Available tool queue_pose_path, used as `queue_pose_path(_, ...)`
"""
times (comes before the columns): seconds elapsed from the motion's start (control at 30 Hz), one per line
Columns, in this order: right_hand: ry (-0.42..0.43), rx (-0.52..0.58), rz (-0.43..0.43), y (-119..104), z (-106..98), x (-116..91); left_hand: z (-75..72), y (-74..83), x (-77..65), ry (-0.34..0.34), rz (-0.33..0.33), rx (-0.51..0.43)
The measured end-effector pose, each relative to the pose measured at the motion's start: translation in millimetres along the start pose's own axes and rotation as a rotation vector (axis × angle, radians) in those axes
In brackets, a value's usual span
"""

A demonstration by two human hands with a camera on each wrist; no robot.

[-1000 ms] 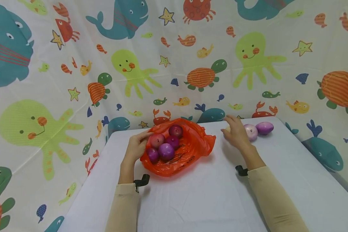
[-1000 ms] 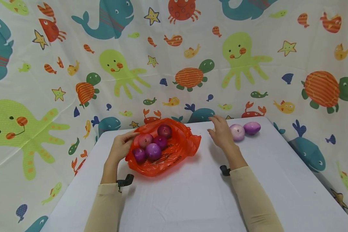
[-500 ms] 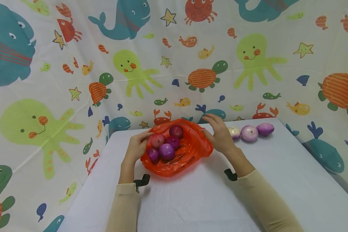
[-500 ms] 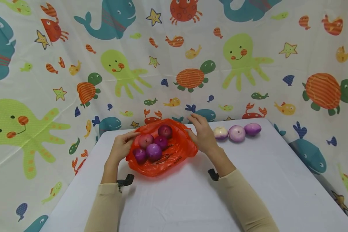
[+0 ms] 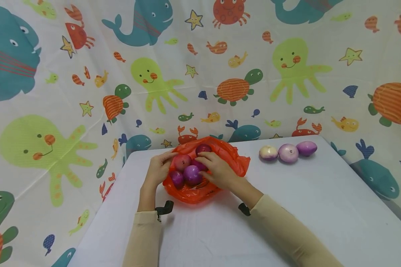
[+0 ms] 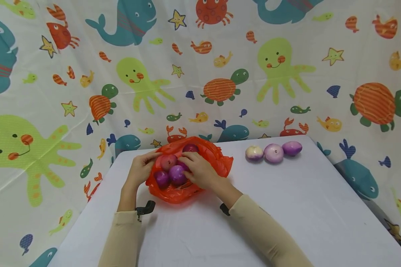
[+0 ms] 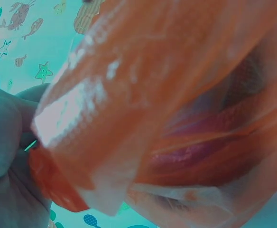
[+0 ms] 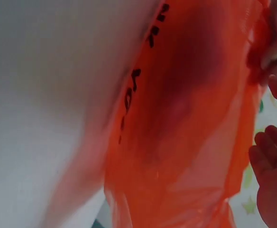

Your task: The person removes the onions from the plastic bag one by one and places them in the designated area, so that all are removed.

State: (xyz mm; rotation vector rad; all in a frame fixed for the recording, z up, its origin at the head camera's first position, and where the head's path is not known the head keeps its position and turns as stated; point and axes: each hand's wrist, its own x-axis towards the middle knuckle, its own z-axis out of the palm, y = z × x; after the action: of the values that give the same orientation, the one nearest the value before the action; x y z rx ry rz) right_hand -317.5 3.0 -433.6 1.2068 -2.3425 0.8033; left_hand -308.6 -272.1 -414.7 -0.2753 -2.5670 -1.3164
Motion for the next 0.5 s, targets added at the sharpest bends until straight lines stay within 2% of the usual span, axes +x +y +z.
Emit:
queue_pose_path(0.13,-0.15,0.013,0.041,-1,14,8,-0.1,-0.1,0.6,-0.002,0.008,0.0)
queue_pose_path(0.3,-0.305,-0.031,0.059,1,29,17,0.3,0.4,0.8,-0.011,0.005,-0.007)
queue_pose_path(0.5,-0.382,-0.106,0.042,3,43,21,1.2,0.8,0.5,-0.005,0.014,-0.007)
